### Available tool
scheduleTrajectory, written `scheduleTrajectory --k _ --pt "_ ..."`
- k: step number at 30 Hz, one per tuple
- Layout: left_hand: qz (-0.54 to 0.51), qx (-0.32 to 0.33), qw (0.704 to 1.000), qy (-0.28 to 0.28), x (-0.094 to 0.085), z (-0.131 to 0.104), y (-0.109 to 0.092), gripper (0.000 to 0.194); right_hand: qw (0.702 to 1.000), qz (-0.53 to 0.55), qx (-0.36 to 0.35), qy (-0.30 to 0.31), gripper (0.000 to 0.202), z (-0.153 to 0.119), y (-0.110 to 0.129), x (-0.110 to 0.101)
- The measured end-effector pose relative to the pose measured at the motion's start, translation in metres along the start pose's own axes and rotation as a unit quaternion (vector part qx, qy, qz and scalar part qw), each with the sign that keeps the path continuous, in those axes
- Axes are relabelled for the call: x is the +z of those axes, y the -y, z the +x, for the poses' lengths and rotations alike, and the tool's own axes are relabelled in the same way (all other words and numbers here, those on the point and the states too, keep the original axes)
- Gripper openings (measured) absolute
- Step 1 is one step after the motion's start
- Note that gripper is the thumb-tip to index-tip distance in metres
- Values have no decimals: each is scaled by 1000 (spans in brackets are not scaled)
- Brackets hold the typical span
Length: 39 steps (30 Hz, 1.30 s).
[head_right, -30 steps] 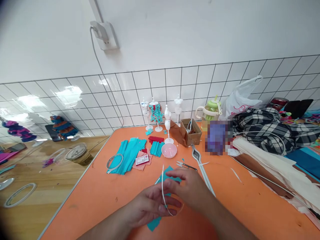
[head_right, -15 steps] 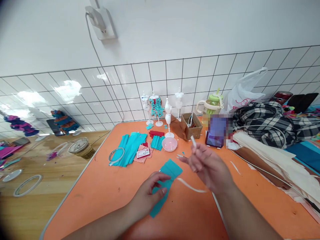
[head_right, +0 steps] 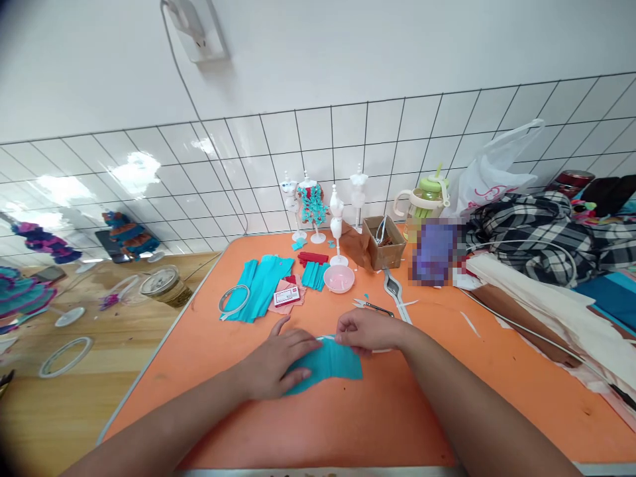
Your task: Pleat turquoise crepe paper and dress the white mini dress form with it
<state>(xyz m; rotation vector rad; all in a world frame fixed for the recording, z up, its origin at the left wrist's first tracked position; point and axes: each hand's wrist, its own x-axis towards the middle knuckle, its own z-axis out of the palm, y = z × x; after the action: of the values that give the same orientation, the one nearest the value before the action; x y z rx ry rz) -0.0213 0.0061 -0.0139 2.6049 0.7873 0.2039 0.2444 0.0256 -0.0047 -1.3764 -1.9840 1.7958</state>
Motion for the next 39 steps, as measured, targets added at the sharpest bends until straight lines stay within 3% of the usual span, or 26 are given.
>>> scheduleTrajectory --k 3,8,13,19,24,27,29,31,34,36,39 --pt "25 -80 994 -73 11 16 3 35 999 -17 -2 -44 29 16 -10 -4" --pt "81 -81 992 -54 33 23 7 30 988 -112 -24 -101 28 31 -20 2" --pt "89 -64 992 -63 32 17 10 29 980 -124 -28 -153 29 43 -32 18" --pt "120 -43 990 -66 34 16 11 28 981 -131 -29 -142 28 43 -27 25" --pt "148 -56 983 -91 41 15 15 26 971 -183 32 -148 21 44 -23 32" --pt "133 -60 985 -96 38 15 17 26 943 -246 72 -211 20 37 -15 30" --pt "111 -58 988 -95 35 14 18 28 945 -205 46 -251 21 30 -7 29" --pt "89 -55 990 -90 32 14 19 35 973 -56 -20 -223 24 26 -1 30" --pt "71 -52 992 -87 30 14 22 40 982 167 -62 -68 31 32 -3 33" --pt "66 -51 993 -84 29 14 24 39 979 203 -29 15 34 40 -13 31" --pt "67 -40 995 -67 28 12 27 42 985 165 28 28 34 50 -31 24"
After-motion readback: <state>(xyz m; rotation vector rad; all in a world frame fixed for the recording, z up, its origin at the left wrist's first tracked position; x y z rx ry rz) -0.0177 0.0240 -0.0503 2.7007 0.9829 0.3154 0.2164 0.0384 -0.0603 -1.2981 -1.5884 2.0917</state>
